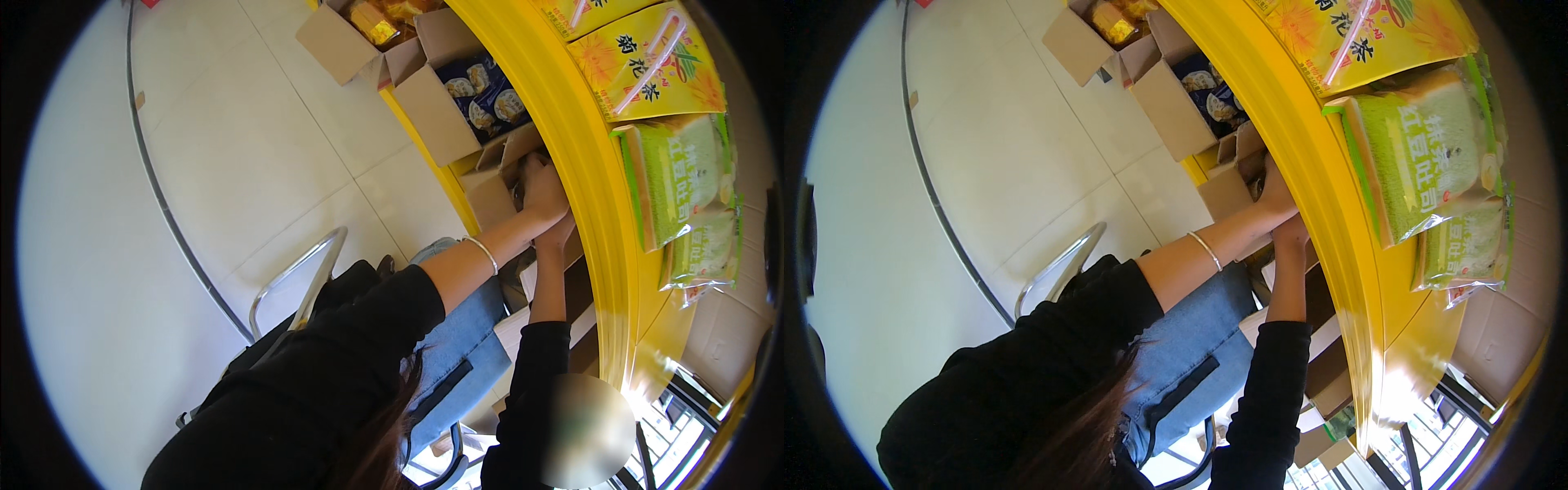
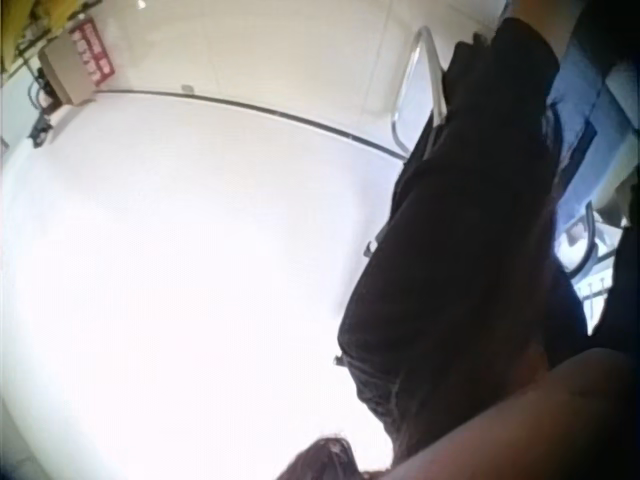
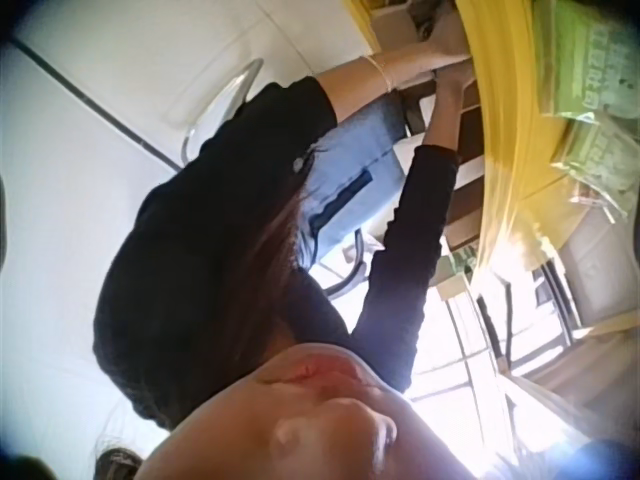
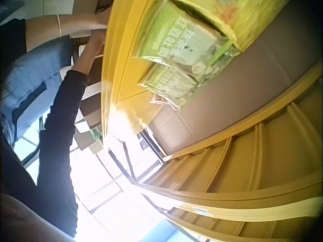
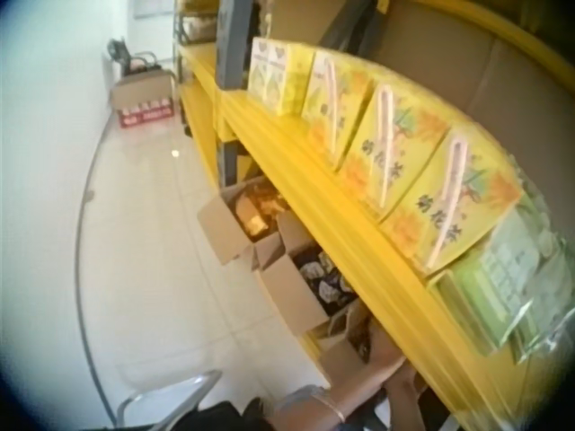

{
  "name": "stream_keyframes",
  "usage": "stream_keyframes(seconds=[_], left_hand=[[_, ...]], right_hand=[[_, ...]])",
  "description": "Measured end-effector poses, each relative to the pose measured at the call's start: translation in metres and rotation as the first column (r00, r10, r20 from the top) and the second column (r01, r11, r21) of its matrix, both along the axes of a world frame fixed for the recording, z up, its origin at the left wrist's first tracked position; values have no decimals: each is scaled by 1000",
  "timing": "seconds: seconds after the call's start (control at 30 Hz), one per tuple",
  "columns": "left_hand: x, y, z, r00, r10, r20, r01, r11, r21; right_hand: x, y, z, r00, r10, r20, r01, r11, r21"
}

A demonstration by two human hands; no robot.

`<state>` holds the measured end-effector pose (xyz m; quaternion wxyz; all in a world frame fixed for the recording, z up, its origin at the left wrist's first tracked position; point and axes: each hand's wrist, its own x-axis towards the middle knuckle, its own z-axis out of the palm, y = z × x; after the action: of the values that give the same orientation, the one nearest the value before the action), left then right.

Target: The person arranges packaged food items on a yellow shelf. They pick up individual packages from a lower area, place them on the shelf, and use a small white tool to press or smooth the packaging before stacking them in neat rows.

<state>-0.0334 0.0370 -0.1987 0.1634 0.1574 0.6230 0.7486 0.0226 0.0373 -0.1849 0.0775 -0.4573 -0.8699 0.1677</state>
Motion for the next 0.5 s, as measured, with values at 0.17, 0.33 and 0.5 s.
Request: stream_keyframes(seconds=[0.17, 0.33, 0.5], left_hand=[[8, -17, 4, 909, -408, 88, 399, 912, 96], [21, -19, -8, 940, -335, 56, 338, 940, -44], [-7, -36, 6, 951, -280, 128, 278, 960, 36]], right_hand=[[62, 71, -79, 988, 112, 106, -146, 900, 411], [76, 57, -114, 997, 52, -62, -38, 978, 205], [40, 15, 6, 988, -59, -144, 64, 997, 31]])
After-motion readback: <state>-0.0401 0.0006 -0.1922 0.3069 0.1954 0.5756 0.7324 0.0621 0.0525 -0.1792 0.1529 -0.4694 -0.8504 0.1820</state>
